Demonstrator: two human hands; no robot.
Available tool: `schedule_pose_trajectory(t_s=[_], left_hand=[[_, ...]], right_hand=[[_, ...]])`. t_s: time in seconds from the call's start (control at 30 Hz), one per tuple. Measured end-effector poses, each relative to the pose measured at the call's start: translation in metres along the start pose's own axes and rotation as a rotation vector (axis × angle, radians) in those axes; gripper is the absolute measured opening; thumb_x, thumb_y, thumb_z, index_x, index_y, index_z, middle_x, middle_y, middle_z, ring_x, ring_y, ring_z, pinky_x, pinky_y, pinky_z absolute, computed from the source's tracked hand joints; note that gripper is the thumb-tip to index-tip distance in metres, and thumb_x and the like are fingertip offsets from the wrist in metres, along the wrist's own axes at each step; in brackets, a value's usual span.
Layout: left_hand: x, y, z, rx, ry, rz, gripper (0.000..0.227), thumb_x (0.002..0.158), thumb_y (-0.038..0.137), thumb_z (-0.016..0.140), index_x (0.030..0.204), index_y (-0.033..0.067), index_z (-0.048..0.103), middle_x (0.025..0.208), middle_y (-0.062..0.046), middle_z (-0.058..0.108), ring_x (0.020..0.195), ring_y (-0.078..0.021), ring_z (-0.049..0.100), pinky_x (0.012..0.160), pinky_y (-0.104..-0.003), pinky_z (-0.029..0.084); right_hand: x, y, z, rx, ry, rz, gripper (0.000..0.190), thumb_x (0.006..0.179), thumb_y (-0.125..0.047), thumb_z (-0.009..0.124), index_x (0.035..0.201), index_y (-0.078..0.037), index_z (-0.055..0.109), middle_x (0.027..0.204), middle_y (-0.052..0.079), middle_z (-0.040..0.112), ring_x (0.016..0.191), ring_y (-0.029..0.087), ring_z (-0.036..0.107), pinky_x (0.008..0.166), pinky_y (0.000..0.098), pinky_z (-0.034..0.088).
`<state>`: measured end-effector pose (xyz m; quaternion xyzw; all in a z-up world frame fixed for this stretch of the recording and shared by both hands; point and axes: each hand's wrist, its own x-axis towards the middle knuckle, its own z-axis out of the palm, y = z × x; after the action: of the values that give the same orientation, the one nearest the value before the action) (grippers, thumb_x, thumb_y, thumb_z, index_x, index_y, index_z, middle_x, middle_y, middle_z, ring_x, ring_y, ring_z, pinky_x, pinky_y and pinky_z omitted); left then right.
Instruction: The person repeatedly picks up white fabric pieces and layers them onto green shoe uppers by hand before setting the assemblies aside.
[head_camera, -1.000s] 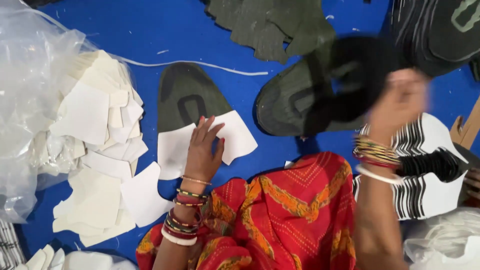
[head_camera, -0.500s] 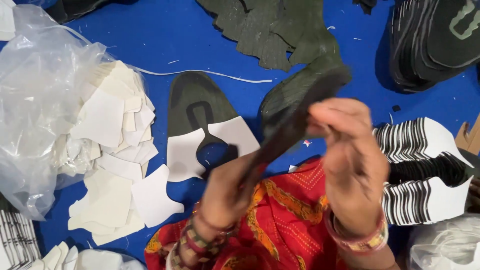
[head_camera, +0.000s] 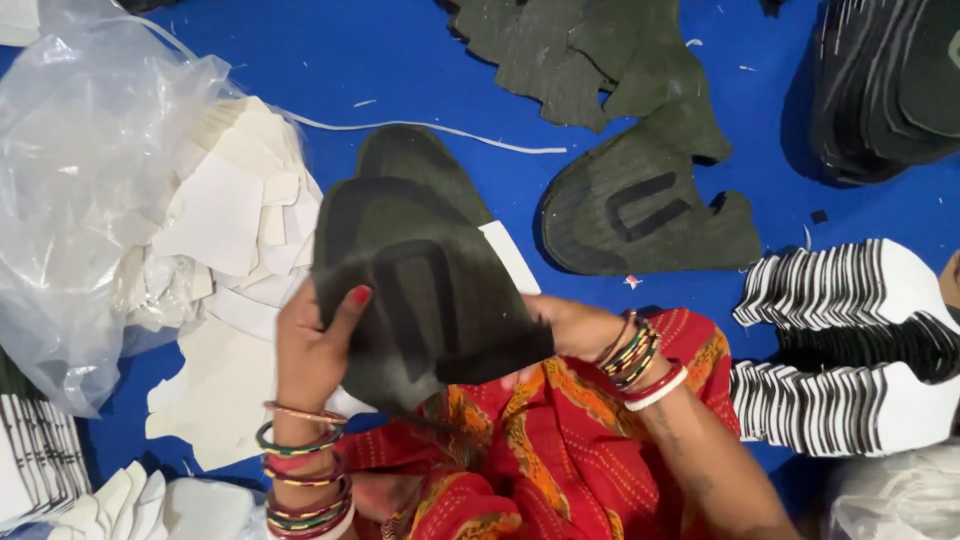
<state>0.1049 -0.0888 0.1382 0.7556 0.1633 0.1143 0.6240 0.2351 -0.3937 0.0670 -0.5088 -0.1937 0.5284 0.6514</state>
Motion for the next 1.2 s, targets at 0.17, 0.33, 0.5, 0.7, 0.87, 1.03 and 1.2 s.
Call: schedule_pose_trajectory(t_s=[0.17,0.33,0.5,0.7,0.87,1.03,1.2], left_hand=[[-0.002,-0.031,-0.017,0.286,0.127,-0.028,0.023,0.098,0.011,0.072,0.118,-0.0007,0.069,0.101,-0.008,0.075,0.089,-0.0132,0.065,0.085,-0.029,0.053],[0.003,-0.003,-0.048,-0.219,0.254,0.153,0.033,0.104,0.008,0.064,0.134,-0.0015,0.056,0.129,-0.006,0.070,0.115,-0.0115,0.066,0.103,-0.028,0.052],[0.002,0.023,-0.023,-0.396,-0.206,-0.049,0.051,0.096,0.007,0.069,0.143,-0.0037,0.053,0.128,-0.009,0.070,0.115,-0.0139,0.064,0.102,-0.029,0.050],[0.031,-0.054,-0.008,-0.658,-0.104,-0.496,0.070,0.103,0.051,0.049,0.148,-0.0028,0.051,0.147,-0.015,0.060,0.130,-0.0220,0.059,0.109,-0.035,0.046],[0.039,-0.055,-0.019,-0.904,-0.209,-0.420,0.081,0.098,0.062,0.042,0.151,0.0017,0.040,0.152,-0.016,0.049,0.138,-0.0307,0.051,0.114,-0.045,0.041],[0.047,-0.003,-0.026,-1.215,-0.481,-0.096,0.093,0.094,0.066,0.055,0.153,-0.0057,0.042,0.156,-0.021,0.049,0.145,-0.0330,0.046,0.121,-0.043,0.036],[0.082,-0.079,-0.006,-0.127,-0.073,-0.051,0.069,0.092,0.002,0.072,0.154,0.0010,0.042,0.151,-0.015,0.058,0.139,-0.0266,0.053,0.118,-0.036,0.041]], right_hand=[[-0.012,0.000,0.029,-0.656,0.056,0.128,0.050,0.089,-0.009,0.076,0.135,0.003,0.059,0.096,0.020,0.073,0.081,0.028,0.074,0.071,0.0407,0.059],[-0.028,-0.019,0.015,-1.159,0.541,0.044,0.029,0.093,-0.018,0.072,0.121,-0.011,0.065,0.116,0.007,0.074,0.095,0.024,0.079,0.084,0.0359,0.061],[-0.005,-0.067,0.033,-0.587,0.204,-0.325,0.086,0.089,-0.024,0.079,0.158,-0.003,0.033,0.157,0.014,0.047,0.147,0.026,0.043,0.121,0.0383,0.032],[0.032,-0.022,-0.006,0.055,0.195,-0.135,0.060,0.098,-0.014,0.073,0.152,0.000,0.049,0.142,0.008,0.062,0.125,0.015,0.056,0.108,0.0320,0.044],[0.040,-0.067,-0.018,0.093,0.243,0.066,0.050,0.102,-0.009,0.065,0.150,-0.004,0.050,0.119,0.007,0.060,0.098,0.016,0.051,0.083,0.0311,0.038],[0.040,-0.097,-0.004,-0.158,0.271,-0.325,0.049,0.099,0.000,0.065,0.146,-0.002,0.050,0.137,0.008,0.061,0.127,0.015,0.057,0.109,0.0321,0.048],[0.051,-0.036,-0.025,-0.470,0.557,-0.411,0.056,0.095,0.006,0.066,0.148,-0.004,0.053,0.146,0.005,0.057,0.134,0.016,0.050,0.118,0.0306,0.037]])
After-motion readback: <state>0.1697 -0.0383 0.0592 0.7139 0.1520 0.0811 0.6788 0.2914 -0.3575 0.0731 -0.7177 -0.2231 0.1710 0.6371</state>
